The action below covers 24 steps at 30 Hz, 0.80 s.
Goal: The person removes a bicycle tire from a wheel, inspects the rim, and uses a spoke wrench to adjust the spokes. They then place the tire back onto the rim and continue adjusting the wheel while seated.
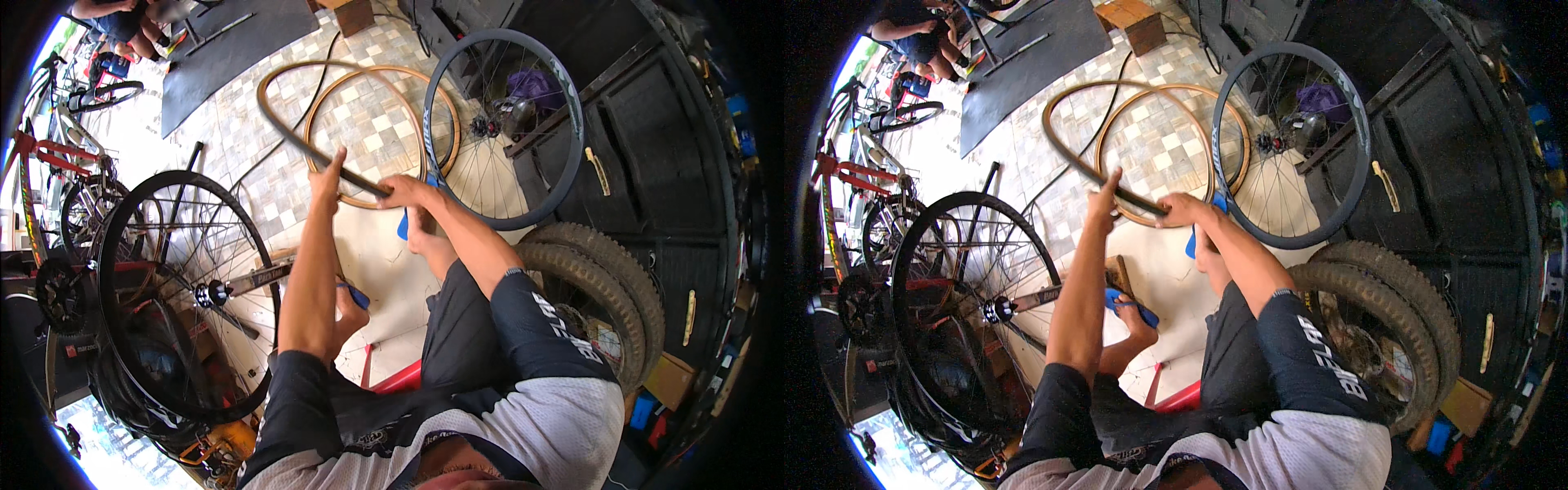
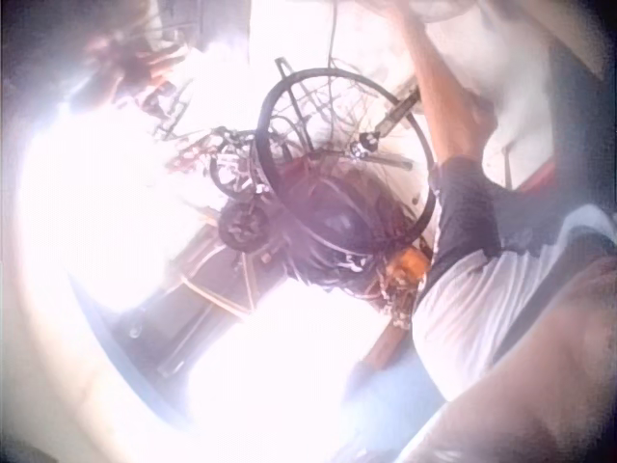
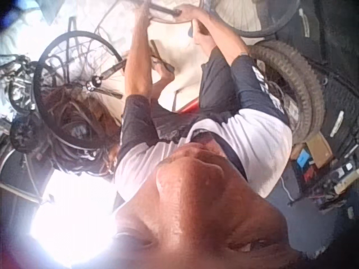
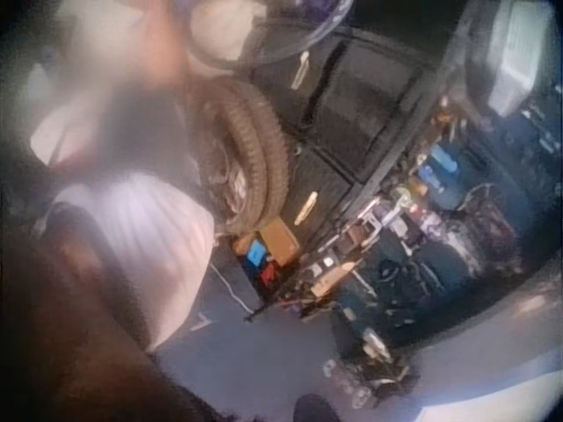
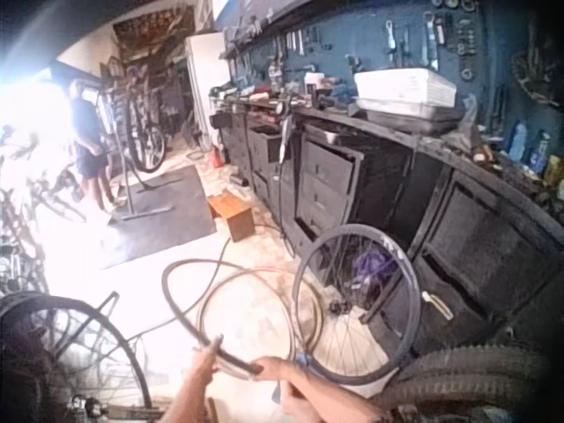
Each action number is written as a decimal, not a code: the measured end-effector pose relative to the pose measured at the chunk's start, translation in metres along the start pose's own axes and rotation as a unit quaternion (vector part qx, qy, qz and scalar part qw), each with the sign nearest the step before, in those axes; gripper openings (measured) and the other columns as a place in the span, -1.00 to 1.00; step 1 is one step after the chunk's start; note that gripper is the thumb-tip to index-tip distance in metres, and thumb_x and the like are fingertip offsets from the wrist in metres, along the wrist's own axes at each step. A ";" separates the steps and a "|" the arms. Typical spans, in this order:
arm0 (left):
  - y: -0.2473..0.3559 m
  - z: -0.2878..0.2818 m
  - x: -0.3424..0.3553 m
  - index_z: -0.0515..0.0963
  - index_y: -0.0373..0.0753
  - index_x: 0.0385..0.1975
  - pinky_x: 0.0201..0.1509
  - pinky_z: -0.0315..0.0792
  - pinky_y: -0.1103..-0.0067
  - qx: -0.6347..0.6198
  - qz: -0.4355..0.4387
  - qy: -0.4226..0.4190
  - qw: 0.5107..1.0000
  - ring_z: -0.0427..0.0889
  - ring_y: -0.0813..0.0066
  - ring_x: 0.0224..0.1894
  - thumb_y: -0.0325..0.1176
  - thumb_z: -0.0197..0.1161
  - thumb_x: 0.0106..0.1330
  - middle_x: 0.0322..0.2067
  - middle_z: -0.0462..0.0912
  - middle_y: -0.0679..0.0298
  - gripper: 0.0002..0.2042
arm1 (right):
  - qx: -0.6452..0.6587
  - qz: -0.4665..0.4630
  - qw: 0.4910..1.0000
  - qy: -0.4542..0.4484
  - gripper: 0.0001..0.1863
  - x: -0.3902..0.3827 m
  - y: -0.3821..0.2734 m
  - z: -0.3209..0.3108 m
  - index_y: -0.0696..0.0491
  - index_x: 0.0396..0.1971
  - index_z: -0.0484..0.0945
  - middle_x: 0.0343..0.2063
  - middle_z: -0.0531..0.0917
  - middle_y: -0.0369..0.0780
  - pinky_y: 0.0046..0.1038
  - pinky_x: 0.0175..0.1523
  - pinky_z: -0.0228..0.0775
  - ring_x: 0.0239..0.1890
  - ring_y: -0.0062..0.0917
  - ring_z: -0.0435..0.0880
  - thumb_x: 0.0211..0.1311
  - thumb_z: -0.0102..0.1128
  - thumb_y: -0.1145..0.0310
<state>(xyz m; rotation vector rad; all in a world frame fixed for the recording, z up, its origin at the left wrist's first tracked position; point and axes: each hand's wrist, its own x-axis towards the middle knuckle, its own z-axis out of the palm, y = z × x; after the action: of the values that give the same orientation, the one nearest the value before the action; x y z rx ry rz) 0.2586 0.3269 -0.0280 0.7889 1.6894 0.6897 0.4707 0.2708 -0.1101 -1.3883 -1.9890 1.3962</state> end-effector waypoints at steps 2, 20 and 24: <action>-0.026 0.024 0.013 0.21 -0.40 0.33 -0.10 0.63 0.17 -0.178 -0.028 -0.045 0.983 0.72 0.06 -0.11 -0.36 0.32 0.35 -0.05 0.62 -0.15 -0.38 | -0.038 0.021 0.998 -0.034 -0.44 -0.021 -0.015 -0.018 0.06 -0.11 0.70 -0.19 0.76 -0.06 -0.24 0.05 0.49 -0.12 -0.23 0.71 0.00 0.57 -0.03; -0.041 -0.024 -0.019 0.42 -0.44 0.01 -0.35 0.62 0.38 -0.171 0.096 -0.094 0.976 0.67 0.21 -0.49 -0.56 0.15 0.40 -0.47 0.60 0.09 -0.77 | -0.509 0.451 0.641 0.356 -0.27 -0.180 0.008 -0.321 0.16 0.36 0.37 0.14 0.64 0.00 -0.18 0.31 0.24 0.27 -0.17 0.49 0.23 0.39 0.21; -0.035 -0.034 -0.034 0.44 -0.44 0.03 -0.36 0.59 0.43 -0.122 0.130 -0.113 0.977 0.68 0.29 -0.50 -0.54 0.16 0.40 -0.46 0.63 0.08 -0.75 | -0.327 0.394 0.734 0.446 -0.32 -0.186 -0.006 -0.326 0.10 0.24 0.39 0.14 0.62 0.06 -0.08 0.28 0.39 0.23 -0.04 0.56 0.16 0.44 0.19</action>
<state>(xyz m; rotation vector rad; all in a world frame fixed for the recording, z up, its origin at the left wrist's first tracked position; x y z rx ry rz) 0.2263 0.2770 -0.0271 0.8839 1.2808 0.9322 0.7887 0.2818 0.0891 -2.7151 -1.2110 -0.0587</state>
